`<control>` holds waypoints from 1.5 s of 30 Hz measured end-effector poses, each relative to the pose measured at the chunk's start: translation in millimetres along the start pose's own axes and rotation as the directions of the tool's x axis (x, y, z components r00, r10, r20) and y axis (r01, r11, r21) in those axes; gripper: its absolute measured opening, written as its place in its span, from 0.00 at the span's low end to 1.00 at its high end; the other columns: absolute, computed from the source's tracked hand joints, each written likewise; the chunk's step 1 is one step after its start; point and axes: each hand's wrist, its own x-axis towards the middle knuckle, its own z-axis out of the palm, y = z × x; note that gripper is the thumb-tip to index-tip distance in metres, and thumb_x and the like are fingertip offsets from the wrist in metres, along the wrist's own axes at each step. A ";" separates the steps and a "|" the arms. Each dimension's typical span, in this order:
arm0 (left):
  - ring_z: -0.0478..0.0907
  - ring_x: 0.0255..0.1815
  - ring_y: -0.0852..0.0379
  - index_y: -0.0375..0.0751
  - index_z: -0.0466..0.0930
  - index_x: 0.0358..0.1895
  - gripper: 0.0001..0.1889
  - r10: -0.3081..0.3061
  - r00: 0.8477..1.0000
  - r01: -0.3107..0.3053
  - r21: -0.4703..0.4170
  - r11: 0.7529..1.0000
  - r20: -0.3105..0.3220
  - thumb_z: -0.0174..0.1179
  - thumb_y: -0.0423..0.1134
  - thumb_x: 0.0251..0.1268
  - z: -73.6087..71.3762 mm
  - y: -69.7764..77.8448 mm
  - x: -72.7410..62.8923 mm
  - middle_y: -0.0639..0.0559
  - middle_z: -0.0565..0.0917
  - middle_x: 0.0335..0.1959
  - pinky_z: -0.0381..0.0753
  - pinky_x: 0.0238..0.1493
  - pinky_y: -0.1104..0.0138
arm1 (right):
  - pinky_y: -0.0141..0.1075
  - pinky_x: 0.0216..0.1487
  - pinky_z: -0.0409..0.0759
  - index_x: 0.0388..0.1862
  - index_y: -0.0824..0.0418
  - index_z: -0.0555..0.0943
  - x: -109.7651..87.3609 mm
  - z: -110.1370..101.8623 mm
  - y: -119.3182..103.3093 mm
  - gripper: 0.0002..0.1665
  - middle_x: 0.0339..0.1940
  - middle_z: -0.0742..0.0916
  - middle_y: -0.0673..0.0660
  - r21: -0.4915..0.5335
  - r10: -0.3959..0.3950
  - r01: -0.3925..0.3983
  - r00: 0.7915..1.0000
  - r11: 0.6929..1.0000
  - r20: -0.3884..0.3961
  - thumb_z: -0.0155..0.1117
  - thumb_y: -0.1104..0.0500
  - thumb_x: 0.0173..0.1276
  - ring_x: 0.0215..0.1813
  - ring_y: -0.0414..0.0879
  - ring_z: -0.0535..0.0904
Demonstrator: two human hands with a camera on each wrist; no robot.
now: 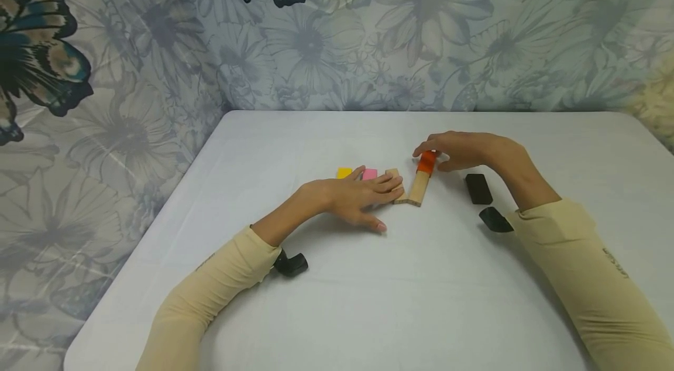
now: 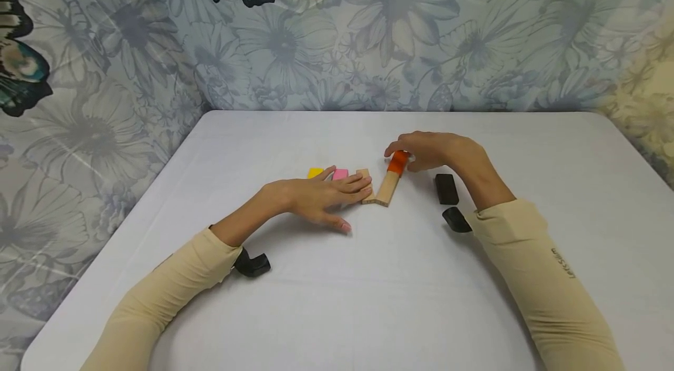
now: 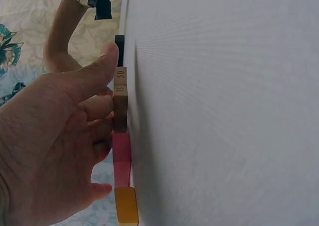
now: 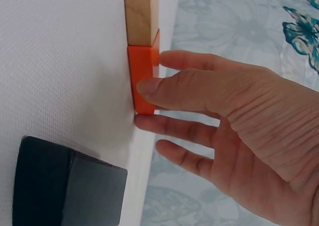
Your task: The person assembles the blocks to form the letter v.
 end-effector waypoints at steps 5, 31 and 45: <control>0.29 0.90 0.55 0.53 0.39 0.87 0.48 -0.006 1.000 0.006 -0.001 1.000 0.001 0.51 0.69 0.76 1.8 -0.5 -0.1 0.54 0.34 0.89 0.30 0.86 0.36 | 0.60 0.66 0.81 0.69 0.60 0.78 1.4 1.7 0.0 0.31 0.60 0.85 0.62 0.003 -0.002 0.002 1.000 1.000 -0.004 0.71 0.70 0.67 0.60 0.58 0.82; 0.28 0.90 0.56 0.54 0.38 0.87 0.48 -0.008 1.000 0.008 0.021 1.000 0.002 0.49 0.70 0.76 1.8 0.2 3.5 0.55 0.33 0.89 0.29 0.86 0.38 | 0.60 0.59 0.83 0.72 0.55 0.77 -44.5 -4.5 -5.4 0.34 0.67 0.83 0.62 -0.132 0.066 -0.076 0.995 0.988 -0.079 0.75 0.62 0.67 0.64 0.62 0.83; 0.28 0.90 0.54 0.52 0.38 0.87 0.48 0.012 1.000 -0.012 0.004 1.000 -0.001 0.51 0.68 0.77 1.5 -1.7 0.9 0.53 0.33 0.90 0.29 0.86 0.37 | 0.64 0.61 0.81 0.70 0.53 0.79 -82.2 18.8 3.7 0.41 0.67 0.83 0.59 -0.139 0.110 -0.116 0.993 0.983 -0.051 0.82 0.60 0.57 0.67 0.62 0.81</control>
